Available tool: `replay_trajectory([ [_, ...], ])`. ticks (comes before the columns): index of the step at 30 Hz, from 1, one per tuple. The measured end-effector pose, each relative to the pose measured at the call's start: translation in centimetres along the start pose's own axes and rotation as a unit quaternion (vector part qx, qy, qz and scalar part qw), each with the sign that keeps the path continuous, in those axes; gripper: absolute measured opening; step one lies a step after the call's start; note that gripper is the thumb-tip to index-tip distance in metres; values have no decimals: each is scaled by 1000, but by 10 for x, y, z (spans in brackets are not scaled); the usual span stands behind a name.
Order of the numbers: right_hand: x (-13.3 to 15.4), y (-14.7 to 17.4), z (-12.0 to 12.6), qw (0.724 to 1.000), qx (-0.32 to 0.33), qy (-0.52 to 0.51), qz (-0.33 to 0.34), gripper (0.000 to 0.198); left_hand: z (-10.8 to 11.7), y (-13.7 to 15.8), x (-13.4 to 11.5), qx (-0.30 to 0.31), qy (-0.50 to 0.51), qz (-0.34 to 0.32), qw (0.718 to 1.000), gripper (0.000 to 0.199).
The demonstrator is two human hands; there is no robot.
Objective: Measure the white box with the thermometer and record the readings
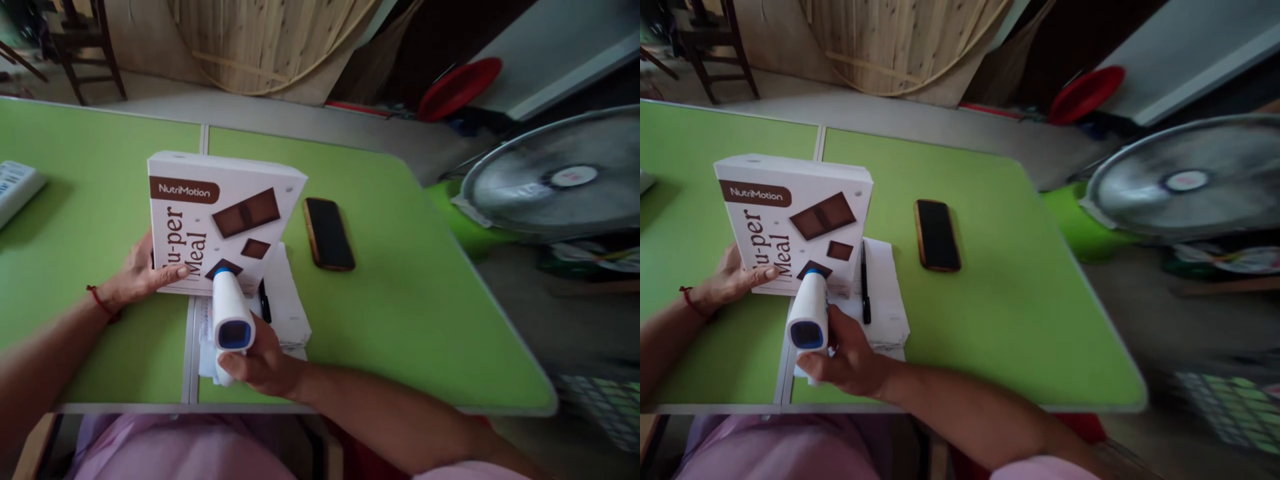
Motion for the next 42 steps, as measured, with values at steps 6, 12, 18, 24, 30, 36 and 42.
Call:
replay_trajectory([
  [6, -2, -3, -2, 1000, 4, -1, 30, 26, 0, -3, -4, 5, 8, -21, 1000, 52],
  [12, -1, -1, 0, 1000, 1, 20, 7, 24, 0, -4, -4, 0, -4, -29, 1000, 50],
  [18, 1, -2, -1, 1000, 2, -3, 18, 23, -1, -6, -1, -4, -7, -37, 999, 51],
  [24, -6, 1, 1, 1000, -12, -6, -4, 29, -3, -6, -6, 1, -3, -35, 999, 55],
  [30, -10, 3, 2, 1000, -21, 12, -2, 31, -5, -6, -11, 3, 14, -32, 999, 59],
  [36, -10, 3, 3, 999, -32, 25, 9, 35, -4, -6, -7, -4, -3, -27, 1000, 59],
  [42, -12, 3, 5, 999, -40, 28, 10, 35, -3, -6, -6, -1, -9, -27, 1000, 59],
])
Point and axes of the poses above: each hand's wrist, its own y-axis away from the middle knuckle, its own z-axis out of the back of the hand, x = y × z, the point moved 3 cm from there along -y, towards the middle knuckle, and after that the axes turned 6 degrees about -y, right-handed, at the moved point
